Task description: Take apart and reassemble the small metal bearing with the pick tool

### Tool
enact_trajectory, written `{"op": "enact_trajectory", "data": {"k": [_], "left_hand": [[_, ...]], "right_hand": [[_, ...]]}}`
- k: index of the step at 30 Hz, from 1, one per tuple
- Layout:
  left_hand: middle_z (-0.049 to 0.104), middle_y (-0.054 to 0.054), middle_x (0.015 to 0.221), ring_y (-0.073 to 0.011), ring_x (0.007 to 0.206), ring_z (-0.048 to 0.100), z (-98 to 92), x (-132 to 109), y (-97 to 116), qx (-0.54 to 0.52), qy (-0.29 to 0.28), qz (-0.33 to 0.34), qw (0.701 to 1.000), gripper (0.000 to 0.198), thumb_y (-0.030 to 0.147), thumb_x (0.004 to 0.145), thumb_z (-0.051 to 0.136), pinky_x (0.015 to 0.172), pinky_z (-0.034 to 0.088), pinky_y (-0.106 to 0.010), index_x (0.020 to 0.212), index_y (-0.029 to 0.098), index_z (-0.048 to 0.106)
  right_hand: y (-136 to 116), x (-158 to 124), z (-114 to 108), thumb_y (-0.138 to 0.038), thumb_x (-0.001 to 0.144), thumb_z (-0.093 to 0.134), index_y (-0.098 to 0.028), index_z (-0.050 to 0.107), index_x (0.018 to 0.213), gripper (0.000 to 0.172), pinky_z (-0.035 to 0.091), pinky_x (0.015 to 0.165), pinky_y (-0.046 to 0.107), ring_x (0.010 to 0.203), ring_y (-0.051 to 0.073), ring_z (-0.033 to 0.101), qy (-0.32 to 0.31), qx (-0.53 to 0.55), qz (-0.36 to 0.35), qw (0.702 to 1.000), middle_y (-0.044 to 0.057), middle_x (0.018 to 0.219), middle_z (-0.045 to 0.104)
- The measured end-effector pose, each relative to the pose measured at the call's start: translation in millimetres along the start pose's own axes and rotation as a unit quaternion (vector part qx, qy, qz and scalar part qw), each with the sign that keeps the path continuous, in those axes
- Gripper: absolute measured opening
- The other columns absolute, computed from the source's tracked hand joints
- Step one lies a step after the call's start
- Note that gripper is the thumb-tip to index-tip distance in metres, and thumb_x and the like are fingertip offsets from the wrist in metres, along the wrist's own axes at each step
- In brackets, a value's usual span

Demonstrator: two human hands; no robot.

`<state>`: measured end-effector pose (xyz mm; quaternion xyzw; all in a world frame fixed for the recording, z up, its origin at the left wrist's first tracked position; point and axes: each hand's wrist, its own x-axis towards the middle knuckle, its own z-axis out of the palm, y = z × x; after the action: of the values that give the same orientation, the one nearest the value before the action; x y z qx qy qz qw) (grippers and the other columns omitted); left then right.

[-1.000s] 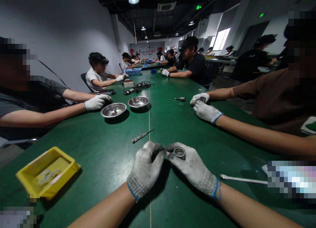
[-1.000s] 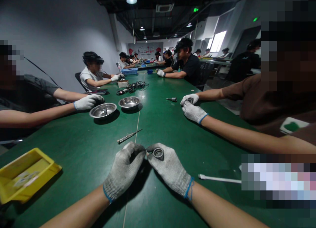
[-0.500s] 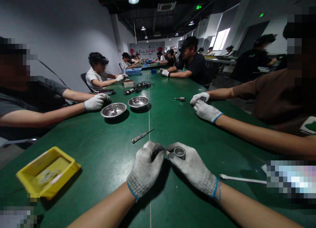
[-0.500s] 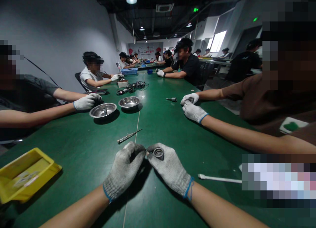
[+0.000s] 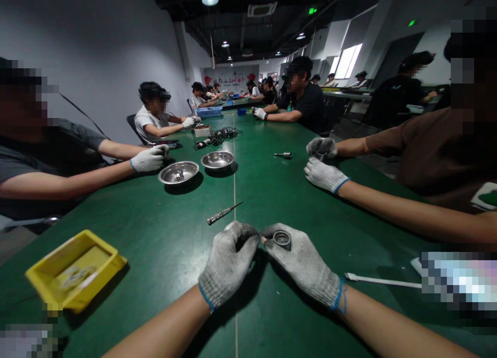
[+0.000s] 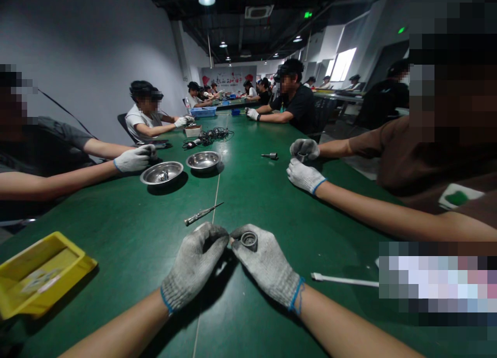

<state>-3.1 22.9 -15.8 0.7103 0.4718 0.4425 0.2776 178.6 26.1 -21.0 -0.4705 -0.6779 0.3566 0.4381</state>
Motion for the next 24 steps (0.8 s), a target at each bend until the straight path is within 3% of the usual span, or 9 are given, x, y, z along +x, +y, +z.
{"op": "enact_trajectory", "data": {"k": [24], "left_hand": [[0.077, -0.006, 0.084, -0.0196, 0.08, 0.071, -4.5, -0.2, 5.1, -0.078, -0.025, -0.086, 0.993, 0.015, 0.025, 0.09, 0.063, 0.071, 0.056, -0.029, 0.084, 0.017, 0.074]], "right_hand": [[-1.9, -0.3, -0.2, -0.04, 0.087, 0.067, -0.02, 0.075, 0.087, 0.021, 0.061, 0.071, 0.031, 0.076, 0.021, 0.076, -0.008, -0.009, -0.01, 1.0, 0.008, 0.085, 0.082]]}}
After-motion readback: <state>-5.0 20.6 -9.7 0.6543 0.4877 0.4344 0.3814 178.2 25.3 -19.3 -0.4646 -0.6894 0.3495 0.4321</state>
